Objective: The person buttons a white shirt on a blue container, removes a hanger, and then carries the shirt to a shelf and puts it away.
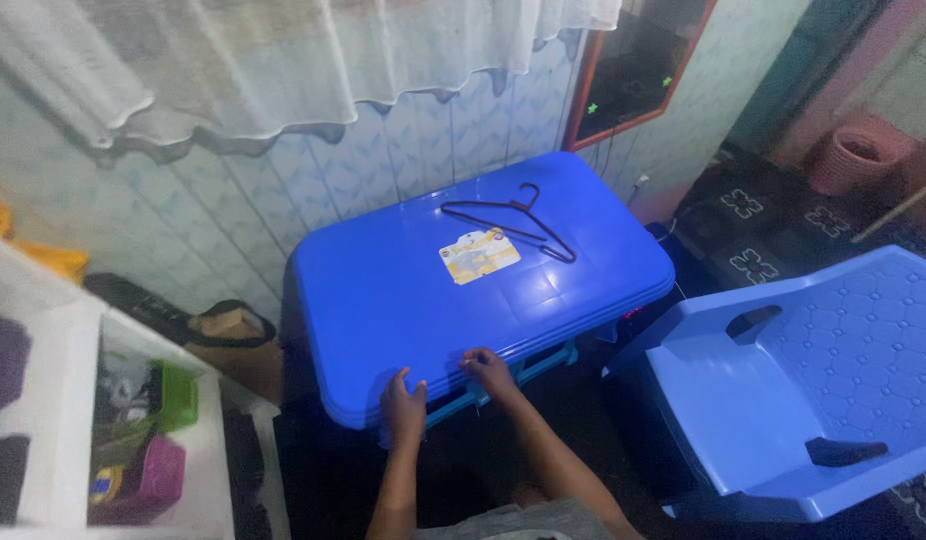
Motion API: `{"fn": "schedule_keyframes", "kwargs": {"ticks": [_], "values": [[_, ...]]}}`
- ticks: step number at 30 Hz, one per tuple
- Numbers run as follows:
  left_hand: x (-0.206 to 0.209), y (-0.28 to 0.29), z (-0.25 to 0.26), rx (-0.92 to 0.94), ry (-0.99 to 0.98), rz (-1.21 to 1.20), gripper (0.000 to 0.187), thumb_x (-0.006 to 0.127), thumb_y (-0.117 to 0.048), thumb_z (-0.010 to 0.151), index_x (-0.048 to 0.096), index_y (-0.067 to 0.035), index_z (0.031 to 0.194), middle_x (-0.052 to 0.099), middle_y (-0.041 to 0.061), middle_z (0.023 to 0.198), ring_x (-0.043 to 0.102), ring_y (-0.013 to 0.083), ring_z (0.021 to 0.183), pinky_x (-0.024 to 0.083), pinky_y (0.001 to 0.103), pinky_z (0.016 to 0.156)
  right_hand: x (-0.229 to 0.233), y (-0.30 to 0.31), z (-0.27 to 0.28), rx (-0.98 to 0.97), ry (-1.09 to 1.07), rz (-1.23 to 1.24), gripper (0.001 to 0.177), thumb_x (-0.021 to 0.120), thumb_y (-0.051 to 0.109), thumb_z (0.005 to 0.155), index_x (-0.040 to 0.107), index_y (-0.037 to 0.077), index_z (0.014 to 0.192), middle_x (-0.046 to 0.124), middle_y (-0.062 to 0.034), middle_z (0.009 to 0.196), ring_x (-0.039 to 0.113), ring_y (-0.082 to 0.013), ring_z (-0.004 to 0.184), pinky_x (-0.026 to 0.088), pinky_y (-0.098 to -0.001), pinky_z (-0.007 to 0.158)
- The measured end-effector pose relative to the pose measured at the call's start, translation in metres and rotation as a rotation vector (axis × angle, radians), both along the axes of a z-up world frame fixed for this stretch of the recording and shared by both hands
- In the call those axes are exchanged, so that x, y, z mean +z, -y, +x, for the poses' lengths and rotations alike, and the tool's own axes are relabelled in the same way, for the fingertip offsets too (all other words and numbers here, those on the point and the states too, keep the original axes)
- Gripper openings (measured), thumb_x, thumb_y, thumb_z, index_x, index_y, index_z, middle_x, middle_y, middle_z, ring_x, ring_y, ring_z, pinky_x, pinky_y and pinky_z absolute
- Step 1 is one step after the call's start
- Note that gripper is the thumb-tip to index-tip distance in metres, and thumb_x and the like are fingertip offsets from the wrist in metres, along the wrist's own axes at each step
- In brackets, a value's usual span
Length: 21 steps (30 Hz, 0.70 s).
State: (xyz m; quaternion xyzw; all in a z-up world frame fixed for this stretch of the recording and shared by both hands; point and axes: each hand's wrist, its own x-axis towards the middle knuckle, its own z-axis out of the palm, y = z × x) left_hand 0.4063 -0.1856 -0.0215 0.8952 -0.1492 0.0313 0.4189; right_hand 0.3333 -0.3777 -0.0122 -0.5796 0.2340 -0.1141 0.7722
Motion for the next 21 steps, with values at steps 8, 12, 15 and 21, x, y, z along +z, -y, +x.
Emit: {"fn": "schedule_keyframes", "kwargs": {"ticks": [8, 12, 15, 21], "values": [[-0.01, 0.09, 0.068, -0.094, 0.031, -0.018, 0.049, 0.076, -0.029, 0.083, 0.066, -0.006, 0.125, 0.067, 0.019, 0.127, 0.06, 0.0396, 0.121, 0.045, 0.048, 0.106, -0.001, 0.101, 0.051, -0.196, -0.059, -0.017, 0.026, 0.07, 0.011, 0.09, 0.066, 0.002, 0.114, 0.075, -0.0092, 0.098, 0.067, -0.0169, 0.081, 0.053, -0.0313, 0.075], [-0.004, 0.147, 0.101, -0.081, 0.001, -0.007, 0.049, 0.077, -0.028, 0.082, 0.067, -0.006, 0.124, 0.067, 0.019, 0.126, 0.059, 0.0396, 0.12, 0.044, 0.048, 0.104, 0.005, 0.166, 0.086, -0.329, -0.123, -0.263, 0.025, 0.076, 0.013, 0.087, 0.07, 0.004, 0.11, 0.073, -0.0103, 0.094, 0.067, -0.0183, 0.081, 0.055, -0.0337, 0.076], [0.0, 0.19, 0.125, -0.086, 0.06, -0.046, 0.047, 0.076, -0.027, 0.084, 0.066, -0.006, 0.124, 0.069, 0.018, 0.125, 0.061, 0.0384, 0.119, 0.045, 0.048, 0.104, 0.01, 0.221, 0.111, -0.441, -0.021, -0.829, 0.028, 0.076, 0.012, 0.081, 0.071, 0.007, 0.108, 0.074, -0.01, 0.102, 0.071, -0.0232, 0.095, 0.055, -0.0379, 0.086], [0.007, 0.256, 0.156, -0.105, -0.011, -0.049, 0.045, 0.077, -0.027, 0.082, 0.068, -0.008, 0.122, 0.07, 0.016, 0.123, 0.064, 0.0371, 0.116, 0.049, 0.045, 0.101, 0.018, 0.294, 0.155, -0.405, -0.287, -1.185, 0.043, 0.083, 0.03, 0.078, 0.07, 0.017, 0.117, 0.069, -0.0124, 0.112, 0.059, -0.036, 0.113, 0.048, -0.0494, 0.094]]}}
